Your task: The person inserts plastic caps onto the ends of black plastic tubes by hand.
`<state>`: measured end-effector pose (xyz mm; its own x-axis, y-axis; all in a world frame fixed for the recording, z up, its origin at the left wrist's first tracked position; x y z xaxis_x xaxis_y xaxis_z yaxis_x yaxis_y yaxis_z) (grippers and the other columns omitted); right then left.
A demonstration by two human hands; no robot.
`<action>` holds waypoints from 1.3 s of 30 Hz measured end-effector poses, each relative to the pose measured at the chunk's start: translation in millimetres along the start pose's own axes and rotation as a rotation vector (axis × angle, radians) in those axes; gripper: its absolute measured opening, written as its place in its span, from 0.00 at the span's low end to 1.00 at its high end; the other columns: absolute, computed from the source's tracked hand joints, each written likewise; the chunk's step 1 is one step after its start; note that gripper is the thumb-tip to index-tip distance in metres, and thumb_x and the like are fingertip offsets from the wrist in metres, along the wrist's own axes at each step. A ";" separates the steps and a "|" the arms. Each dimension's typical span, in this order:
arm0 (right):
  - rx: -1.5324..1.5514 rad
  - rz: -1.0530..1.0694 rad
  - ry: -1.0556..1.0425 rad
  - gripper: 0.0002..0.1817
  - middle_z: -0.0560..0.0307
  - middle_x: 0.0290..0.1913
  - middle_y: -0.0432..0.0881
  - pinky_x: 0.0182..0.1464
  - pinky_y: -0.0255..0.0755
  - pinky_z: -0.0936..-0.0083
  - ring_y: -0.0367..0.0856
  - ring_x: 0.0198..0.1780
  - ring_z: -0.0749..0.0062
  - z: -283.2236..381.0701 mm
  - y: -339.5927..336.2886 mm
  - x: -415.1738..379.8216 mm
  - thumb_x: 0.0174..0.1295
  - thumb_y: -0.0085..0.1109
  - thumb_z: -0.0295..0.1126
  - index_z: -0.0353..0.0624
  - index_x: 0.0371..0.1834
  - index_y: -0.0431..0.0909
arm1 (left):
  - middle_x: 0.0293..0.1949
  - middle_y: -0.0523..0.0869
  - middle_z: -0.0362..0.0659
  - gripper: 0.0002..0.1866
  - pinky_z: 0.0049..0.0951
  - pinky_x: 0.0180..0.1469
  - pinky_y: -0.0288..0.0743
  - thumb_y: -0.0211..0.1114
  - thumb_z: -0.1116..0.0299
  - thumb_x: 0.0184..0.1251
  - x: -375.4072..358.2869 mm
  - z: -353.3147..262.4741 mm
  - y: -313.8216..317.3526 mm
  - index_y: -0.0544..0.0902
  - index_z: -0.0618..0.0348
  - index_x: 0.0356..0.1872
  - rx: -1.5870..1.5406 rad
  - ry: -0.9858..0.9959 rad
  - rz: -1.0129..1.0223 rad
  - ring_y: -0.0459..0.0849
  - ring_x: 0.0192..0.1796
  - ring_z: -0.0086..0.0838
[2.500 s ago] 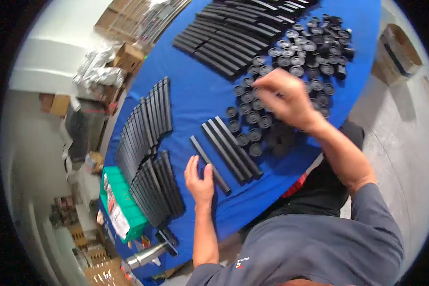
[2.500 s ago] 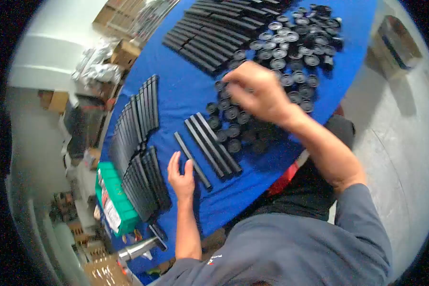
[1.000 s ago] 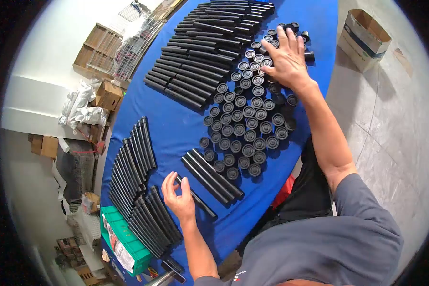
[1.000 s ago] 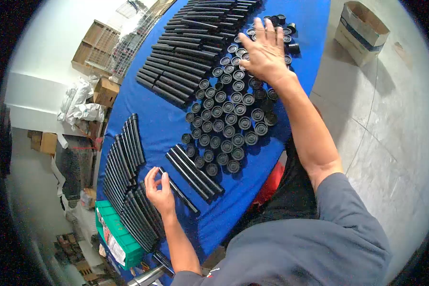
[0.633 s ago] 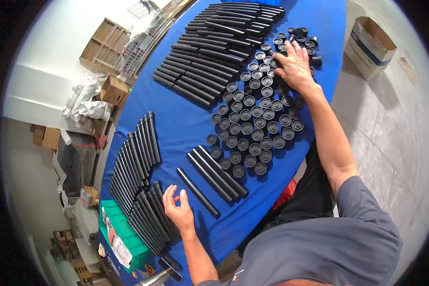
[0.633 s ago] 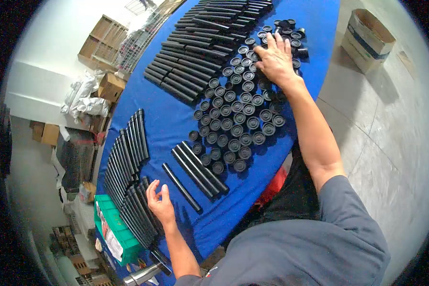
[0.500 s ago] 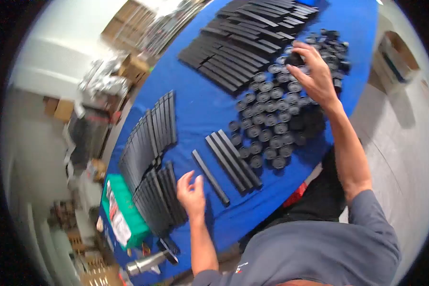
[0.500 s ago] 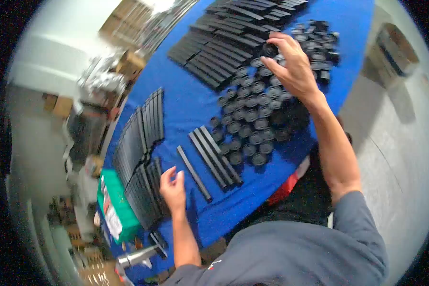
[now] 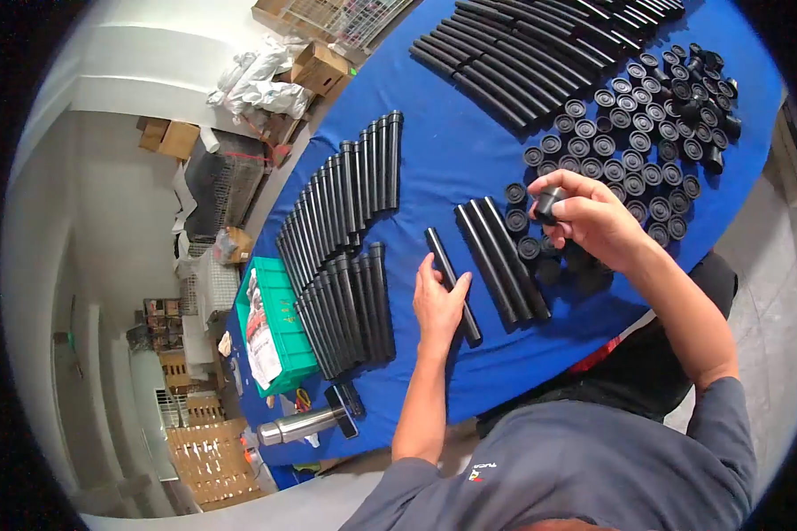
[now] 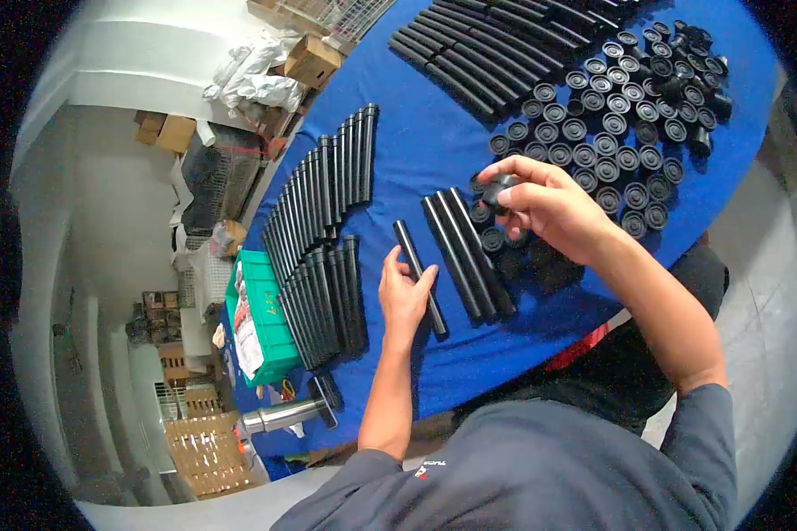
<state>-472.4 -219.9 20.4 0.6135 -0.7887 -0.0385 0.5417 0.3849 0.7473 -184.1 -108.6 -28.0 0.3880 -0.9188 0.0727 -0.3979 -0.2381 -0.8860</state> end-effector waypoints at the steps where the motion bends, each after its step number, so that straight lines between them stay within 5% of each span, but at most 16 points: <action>1: 0.032 -0.040 0.024 0.11 0.62 0.36 0.81 0.36 0.73 0.81 0.78 0.33 0.80 -1.0 1.6 -0.4 0.71 0.62 0.33 0.41 0.52 0.81 | 0.48 0.84 0.54 0.40 0.44 0.51 0.79 0.77 0.57 0.58 3.3 0.6 1.6 0.72 0.63 0.70 0.009 -0.019 0.004 0.85 0.46 0.47; 8: -0.216 0.040 0.081 0.09 0.62 0.35 0.81 0.40 0.75 0.77 0.79 0.36 0.78 -22.7 6.4 -1.9 0.73 0.60 0.33 0.40 0.48 0.81 | 0.42 0.87 0.45 0.29 0.31 0.44 0.80 0.68 0.74 0.64 -6.2 -0.7 -11.6 0.73 0.64 0.67 -0.333 -0.133 -0.002 0.86 0.39 0.28; 13: -0.369 0.273 0.179 0.20 0.64 0.36 0.81 0.42 0.77 0.79 0.80 0.37 0.81 -40.1 23.7 -17.3 0.61 0.65 0.22 0.36 0.58 0.82 | 0.41 0.83 0.39 0.23 0.22 0.42 0.76 0.64 0.80 0.65 -49.8 -23.4 -39.2 0.75 0.63 0.62 -0.710 -0.020 0.180 0.81 0.39 0.21; 15: -0.504 0.365 0.154 0.26 0.63 0.34 0.81 0.40 0.77 0.76 0.79 0.36 0.80 -52.8 30.9 -21.7 0.58 0.73 0.31 0.36 0.60 0.81 | 0.41 0.82 0.38 0.19 0.20 0.42 0.74 0.62 0.82 0.64 -69.4 -32.8 -44.2 0.78 0.62 0.57 -0.701 0.002 0.260 0.79 0.39 0.19; 16: -0.572 0.413 0.092 0.29 0.62 0.34 0.81 0.39 0.76 0.75 0.79 0.35 0.79 -60.3 35.0 -23.0 0.57 0.76 0.34 0.36 0.62 0.80 | 0.32 0.77 0.31 0.11 0.19 0.37 0.69 0.60 0.82 0.66 -77.3 -37.0 -45.9 0.80 0.62 0.48 -0.580 0.017 0.248 0.72 0.31 0.14; 20: -0.640 0.568 -0.011 0.34 0.53 0.34 0.84 0.41 0.78 0.69 0.84 0.36 0.67 -76.5 48.2 -38.0 0.60 0.74 0.42 0.36 0.68 0.76 | 0.32 0.79 0.32 0.12 0.19 0.35 0.70 0.65 0.82 0.63 -98.4 -40.1 -40.1 0.80 0.64 0.48 -0.634 0.039 0.322 0.73 0.31 0.15; 23: -0.653 0.549 0.016 0.34 0.52 0.38 0.84 0.44 0.80 0.68 0.85 0.38 0.67 -76.4 48.8 -40.9 0.65 0.71 0.36 0.41 0.73 0.72 | 0.37 0.83 0.37 0.19 0.22 0.43 0.75 0.69 0.79 0.61 -103.4 -35.0 -41.0 0.78 0.63 0.53 -0.625 0.014 0.412 0.80 0.40 0.20; 27: -0.671 0.583 -0.051 0.31 0.51 0.38 0.85 0.44 0.80 0.66 0.85 0.39 0.63 -77.2 48.6 -41.5 0.64 0.70 0.34 0.39 0.70 0.75 | 0.41 0.86 0.40 0.17 0.23 0.44 0.78 0.68 0.82 0.60 -109.4 -65.4 -38.3 0.77 0.63 0.50 -0.820 -0.006 0.354 0.84 0.41 0.21; 36: -0.651 0.681 0.012 0.24 0.48 0.39 0.86 0.44 0.79 0.64 0.86 0.38 0.59 -89.1 51.3 -46.9 0.61 0.69 0.36 0.34 0.59 0.80 | 0.51 0.82 0.43 0.20 0.30 0.55 0.80 0.75 0.70 0.62 -118.2 -42.8 -46.0 0.81 0.63 0.54 -0.868 -0.105 0.667 0.83 0.51 0.27; 39: -0.695 0.644 0.032 0.28 0.45 0.40 0.88 0.45 0.79 0.60 0.87 0.40 0.53 -89.3 50.3 -46.8 0.60 0.72 0.41 0.34 0.58 0.80 | 0.48 0.83 0.45 0.22 0.37 0.57 0.80 0.75 0.61 0.65 -109.5 -46.7 -53.1 0.82 0.63 0.54 -0.981 0.031 0.458 0.84 0.50 0.32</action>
<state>-422.5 -120.9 0.6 0.9237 -0.3155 0.2175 0.3079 0.9489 0.0690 -244.2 -10.0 32.5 0.0176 -0.9887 -0.1486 -0.9968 -0.0057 -0.0800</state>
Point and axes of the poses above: each hand's wrist, its own x-axis towards the middle knuckle, its own y-axis out of the palm, z = x × y, the point moved 4 cm from there along x, towards the middle knuckle
